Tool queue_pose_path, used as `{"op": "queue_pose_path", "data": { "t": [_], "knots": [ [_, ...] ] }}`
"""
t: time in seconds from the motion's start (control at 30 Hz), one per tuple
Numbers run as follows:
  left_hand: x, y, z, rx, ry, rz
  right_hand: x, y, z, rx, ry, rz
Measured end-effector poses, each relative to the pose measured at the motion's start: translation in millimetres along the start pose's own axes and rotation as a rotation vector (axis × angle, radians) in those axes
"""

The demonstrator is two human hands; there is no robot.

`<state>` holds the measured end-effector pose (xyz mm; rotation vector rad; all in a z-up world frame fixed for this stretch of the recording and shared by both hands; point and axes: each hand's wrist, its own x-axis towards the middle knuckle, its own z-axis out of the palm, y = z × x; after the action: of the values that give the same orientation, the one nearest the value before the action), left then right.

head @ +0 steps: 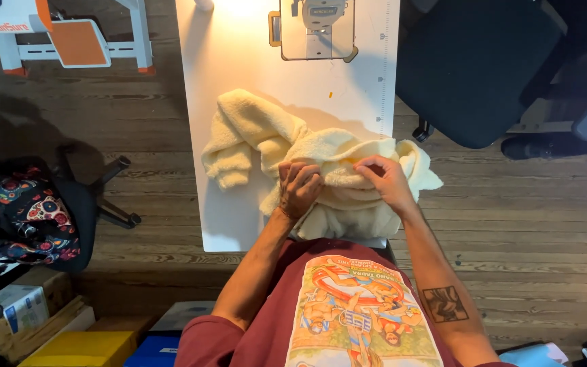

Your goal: Inspecting and smoothing a cream-colored fleece garment on a workbench at a sewing station.

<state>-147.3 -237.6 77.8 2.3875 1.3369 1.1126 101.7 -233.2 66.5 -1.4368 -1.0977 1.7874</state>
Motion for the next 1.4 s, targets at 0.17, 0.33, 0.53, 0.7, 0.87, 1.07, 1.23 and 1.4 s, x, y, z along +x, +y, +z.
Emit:
{"op": "queue_pose_path", "data": {
  "t": [0.17, 0.33, 0.53, 0.7, 0.87, 1.07, 1.23, 1.4],
  "knots": [
    [4.4, 0.7, 3.8, -0.034, 0.003, -0.022, -7.7, -27.8, 18.7, -0.310, 0.085, -0.175],
    [0.2, -3.0, 6.1, -0.075, -0.117, -0.036, -11.8, -33.5, 33.6, -0.792, 0.102, -0.427],
    [20.5, -11.2, 1.6, -0.101, -0.307, -0.103, -0.3, 2.3, 7.6, -0.173, 0.201, -0.347],
    [40.8, -22.2, -6.7, -0.124, -0.253, -0.134, 3.3, 36.6, -37.8, -0.022, 0.509, -0.153],
    [54.3, -18.5, -7.7, -0.140, -0.263, 0.121, -20.7, -1.0, -57.6, -0.428, 0.319, -0.305],
    [53.1, -65.5, 59.6, 0.146, -0.529, 0.351, -5.9, 9.8, -86.6, -1.082, 0.139, -0.462],
    [139.4, -68.5, 78.4, -0.008, -0.539, 0.052, 17.7, 7.8, -134.4, -0.634, 0.335, 0.067],
    [179.5, -33.2, 69.7, -0.277, -0.240, -0.113, 19.0, 8.4, -145.4, -0.724, 0.643, -0.406]
  ]
}}
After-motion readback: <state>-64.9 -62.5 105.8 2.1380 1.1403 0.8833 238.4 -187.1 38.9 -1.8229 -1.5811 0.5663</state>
